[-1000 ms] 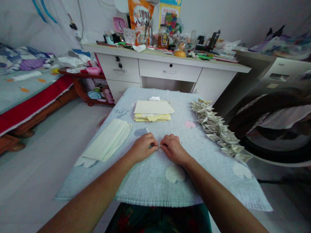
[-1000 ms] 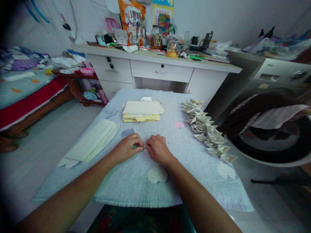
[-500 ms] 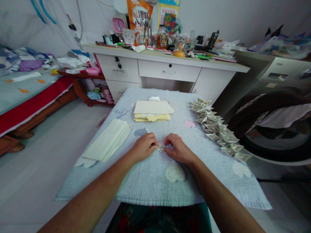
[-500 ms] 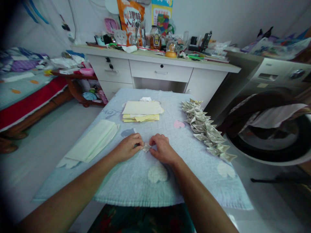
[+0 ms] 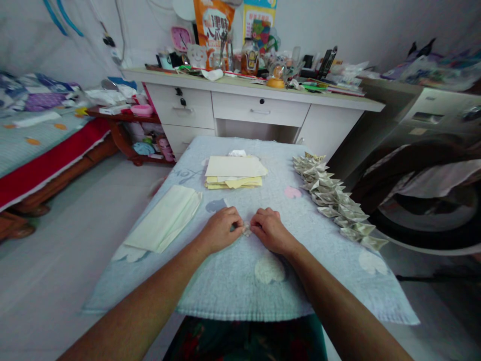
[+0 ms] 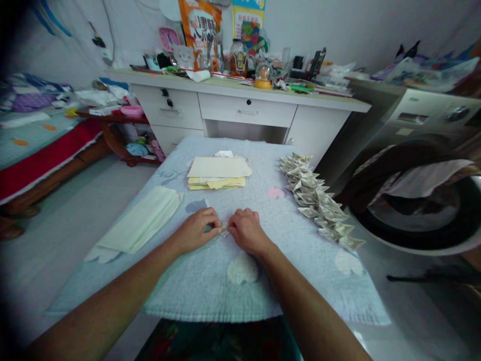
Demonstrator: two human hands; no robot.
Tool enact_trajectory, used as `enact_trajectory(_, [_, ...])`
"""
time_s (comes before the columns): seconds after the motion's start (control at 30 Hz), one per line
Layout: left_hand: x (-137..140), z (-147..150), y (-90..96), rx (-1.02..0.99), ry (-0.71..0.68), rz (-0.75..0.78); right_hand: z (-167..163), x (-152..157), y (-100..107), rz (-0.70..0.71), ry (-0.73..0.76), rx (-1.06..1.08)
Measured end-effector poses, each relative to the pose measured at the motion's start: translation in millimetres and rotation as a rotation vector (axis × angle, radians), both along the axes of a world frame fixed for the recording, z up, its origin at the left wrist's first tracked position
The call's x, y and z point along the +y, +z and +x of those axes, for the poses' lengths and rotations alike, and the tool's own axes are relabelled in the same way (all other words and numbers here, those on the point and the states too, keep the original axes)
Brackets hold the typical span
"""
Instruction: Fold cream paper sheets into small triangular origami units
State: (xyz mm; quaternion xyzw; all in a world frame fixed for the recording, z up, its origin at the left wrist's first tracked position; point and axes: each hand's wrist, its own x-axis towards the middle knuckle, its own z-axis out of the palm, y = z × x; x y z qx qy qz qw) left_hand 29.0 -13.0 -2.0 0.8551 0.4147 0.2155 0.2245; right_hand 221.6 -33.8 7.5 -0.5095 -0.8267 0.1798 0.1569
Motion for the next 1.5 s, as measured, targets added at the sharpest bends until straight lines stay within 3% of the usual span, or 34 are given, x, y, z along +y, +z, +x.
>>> enact_trajectory(0.27, [-0.7, 4.7, -1.8, 0.043, 0.056, 0.034, -5.1, 5.0, -0.1, -0.037, -0.039, -0.064])
enact_trajectory(0.67, [-2.9, 10.8, -2.7, 0.089, 0.243, -0.030, -8.7, 6.4, -1.7, -0.026, -0.116, -0.124])
enact_trajectory(0.87, [-6.4, 10.4, -5.9, 0.148, 0.347, 0.010, -11.3, 6.9, -3.7, -0.028, -0.153, -0.151])
enact_trajectory(1.07, [-8.0, 13.3, -3.6, 0.155, 0.319, 0.003, -11.9, 4.1, -5.9, -0.005, -0.174, -0.152])
enact_trajectory(1.27, [-6.5, 14.8, -3.4, 0.093, 0.312, -0.042, -6.3, 0.6, -10.1, 0.040, -0.155, -0.010])
enact_trajectory(1.5, [-9.7, 11.3, 1.6, -0.059, 0.194, -0.018, -1.8, -1.7, -5.1, 0.016, -0.092, 0.020])
